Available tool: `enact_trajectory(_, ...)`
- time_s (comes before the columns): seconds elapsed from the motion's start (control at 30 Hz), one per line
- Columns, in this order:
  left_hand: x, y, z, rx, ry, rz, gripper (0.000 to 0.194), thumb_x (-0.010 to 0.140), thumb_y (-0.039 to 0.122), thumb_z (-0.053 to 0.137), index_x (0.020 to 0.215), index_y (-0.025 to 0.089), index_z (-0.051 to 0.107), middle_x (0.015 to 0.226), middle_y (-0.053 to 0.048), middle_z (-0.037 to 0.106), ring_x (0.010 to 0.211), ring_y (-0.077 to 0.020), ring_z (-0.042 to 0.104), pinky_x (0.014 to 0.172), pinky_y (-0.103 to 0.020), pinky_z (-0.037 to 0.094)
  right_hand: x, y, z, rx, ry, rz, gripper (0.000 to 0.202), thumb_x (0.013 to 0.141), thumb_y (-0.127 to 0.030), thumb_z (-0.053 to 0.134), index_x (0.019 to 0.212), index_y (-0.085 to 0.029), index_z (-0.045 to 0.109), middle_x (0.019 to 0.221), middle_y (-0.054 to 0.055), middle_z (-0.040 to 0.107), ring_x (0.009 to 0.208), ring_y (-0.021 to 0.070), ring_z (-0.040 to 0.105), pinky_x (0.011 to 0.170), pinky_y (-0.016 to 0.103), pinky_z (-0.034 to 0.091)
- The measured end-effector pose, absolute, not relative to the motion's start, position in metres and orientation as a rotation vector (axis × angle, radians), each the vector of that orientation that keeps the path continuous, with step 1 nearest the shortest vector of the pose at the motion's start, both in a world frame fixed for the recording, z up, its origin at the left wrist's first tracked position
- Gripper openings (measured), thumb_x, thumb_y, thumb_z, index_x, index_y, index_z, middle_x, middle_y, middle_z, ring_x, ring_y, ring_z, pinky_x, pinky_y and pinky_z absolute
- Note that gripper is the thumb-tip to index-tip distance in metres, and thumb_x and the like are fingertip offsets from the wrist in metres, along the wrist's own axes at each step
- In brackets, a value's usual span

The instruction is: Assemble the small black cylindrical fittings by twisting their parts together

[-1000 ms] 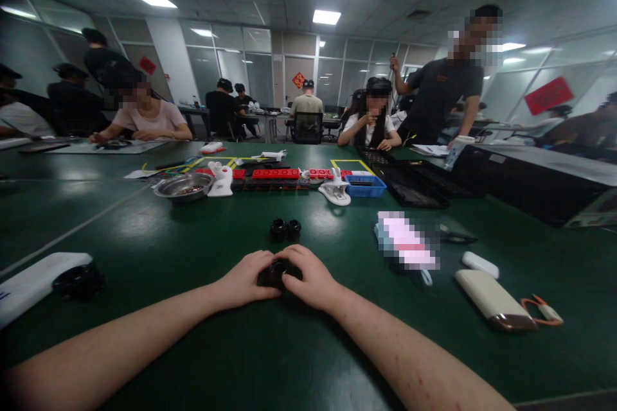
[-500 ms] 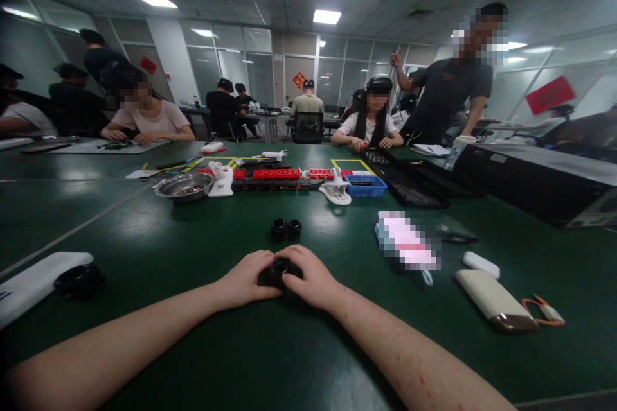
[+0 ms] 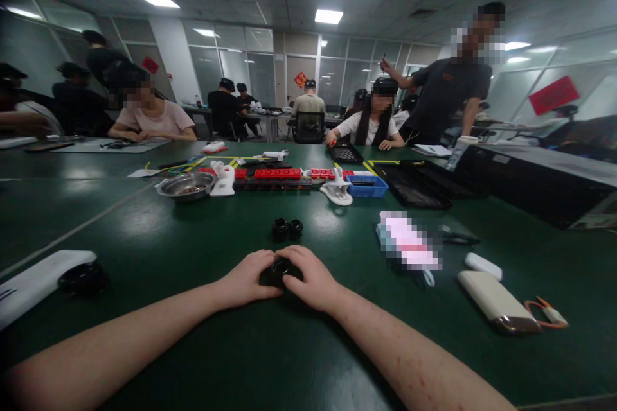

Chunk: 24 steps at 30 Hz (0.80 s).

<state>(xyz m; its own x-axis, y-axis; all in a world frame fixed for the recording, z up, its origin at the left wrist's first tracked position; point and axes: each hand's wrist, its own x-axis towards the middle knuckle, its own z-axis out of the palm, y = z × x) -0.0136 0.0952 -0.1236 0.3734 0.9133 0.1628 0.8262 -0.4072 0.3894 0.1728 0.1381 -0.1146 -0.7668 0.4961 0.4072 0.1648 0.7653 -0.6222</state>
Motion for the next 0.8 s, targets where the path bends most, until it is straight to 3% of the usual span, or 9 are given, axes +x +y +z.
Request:
enact_trajectory(0.13, -0.0126, 0.094, -0.12, 2.374, 1.533, 0.516, 0.035, 0.066, 0.045, 0.064, 0.086, 0.018, 0.054, 0.088, -0.003, 0.055, 0.082, -0.0213, 0.05, 0.072, -0.031, 0.039, 0.173, 0.1371, -0.1195, -0.63, -2.344, 0.761, 0.045, 0.074, -0.027, 0.058, 0.116, -0.018, 0.041, 0.113, 0.01, 0.05, 0.104, 0.023, 0.047, 0.089, 0.04, 0.038)
enact_trajectory(0.3, -0.0127, 0.0944, -0.1197, 2.365, 1.533, 0.518, 0.036, 0.065, 0.045, 0.064, 0.086, 0.018, 0.054, 0.088, -0.002, 0.055, 0.082, -0.021, 0.05, 0.071, -0.031, 0.039, 0.1704, 0.1362, -0.114, -0.703, -2.342, 0.675, 0.026, 0.071, -0.028, 0.061, 0.093, -0.017, 0.051, 0.091, 0.006, 0.053, 0.085, 0.0203, 0.051, 0.076, 0.035, 0.043)
enact_trajectory(0.37, -0.0133, 0.0948, -0.1213, 2.367, 1.538, 0.512, 0.038, 0.065, 0.046, 0.064, 0.089, 0.018, 0.054, 0.088, -0.002, 0.054, 0.082, -0.0209, 0.05, 0.072, -0.031, 0.039, 0.1705, 0.1367, -0.1122, -0.605, -2.361, 0.711, 0.021, 0.074, -0.022, 0.056, 0.094, -0.018, 0.052, 0.094, 0.006, 0.053, 0.089, 0.0203, 0.051, 0.08, 0.036, 0.042)
enact_trajectory(0.47, -0.014, 0.0953, -0.1231, 2.369, 1.545, 0.506, 0.04, 0.065, 0.047, 0.064, 0.09, 0.019, 0.054, 0.089, -0.003, 0.054, 0.083, -0.0212, 0.05, 0.073, -0.032, 0.039, 0.1718, 0.1372, -0.113, -0.496, -2.374, 0.794, 0.035, 0.074, -0.015, 0.05, 0.109, -0.019, 0.049, 0.109, 0.008, 0.051, 0.102, 0.0216, 0.047, 0.09, 0.039, 0.036)
enact_trajectory(0.57, -0.0138, 0.0952, -0.1229, 2.378, 1.535, 0.514, 0.037, 0.065, 0.046, 0.064, 0.087, 0.019, 0.054, 0.09, -0.003, 0.055, 0.084, -0.0214, 0.05, 0.074, -0.032, 0.039, 0.1724, 0.1362, -0.1155, -0.579, -2.345, 0.81, 0.045, 0.073, -0.019, 0.053, 0.116, -0.019, 0.042, 0.115, 0.01, 0.049, 0.105, 0.0232, 0.046, 0.091, 0.041, 0.036)
enact_trajectory(0.7, -0.0126, 0.0946, -0.1211, 2.378, 1.527, 0.526, 0.035, 0.065, 0.045, 0.064, 0.085, 0.018, 0.054, 0.089, -0.002, 0.055, 0.082, -0.0209, 0.05, 0.072, -0.031, 0.039, 0.171, 0.1342, -0.1139, -0.713, -2.324, 0.724, 0.033, 0.071, -0.028, 0.06, 0.1, -0.017, 0.048, 0.095, 0.007, 0.054, 0.089, 0.0214, 0.051, 0.079, 0.037, 0.042)
enact_trajectory(0.8, -0.0119, 0.0946, -0.1203, 2.383, 1.53, 0.525, 0.036, 0.065, 0.045, 0.065, 0.087, 0.019, 0.054, 0.088, -0.002, 0.055, 0.082, -0.0207, 0.05, 0.071, -0.03, 0.039, 0.1706, 0.1343, -0.1107, -0.637, -2.359, 0.693, 0.023, 0.072, -0.022, 0.058, 0.094, -0.017, 0.051, 0.092, 0.006, 0.053, 0.088, 0.0202, 0.051, 0.08, 0.035, 0.042)
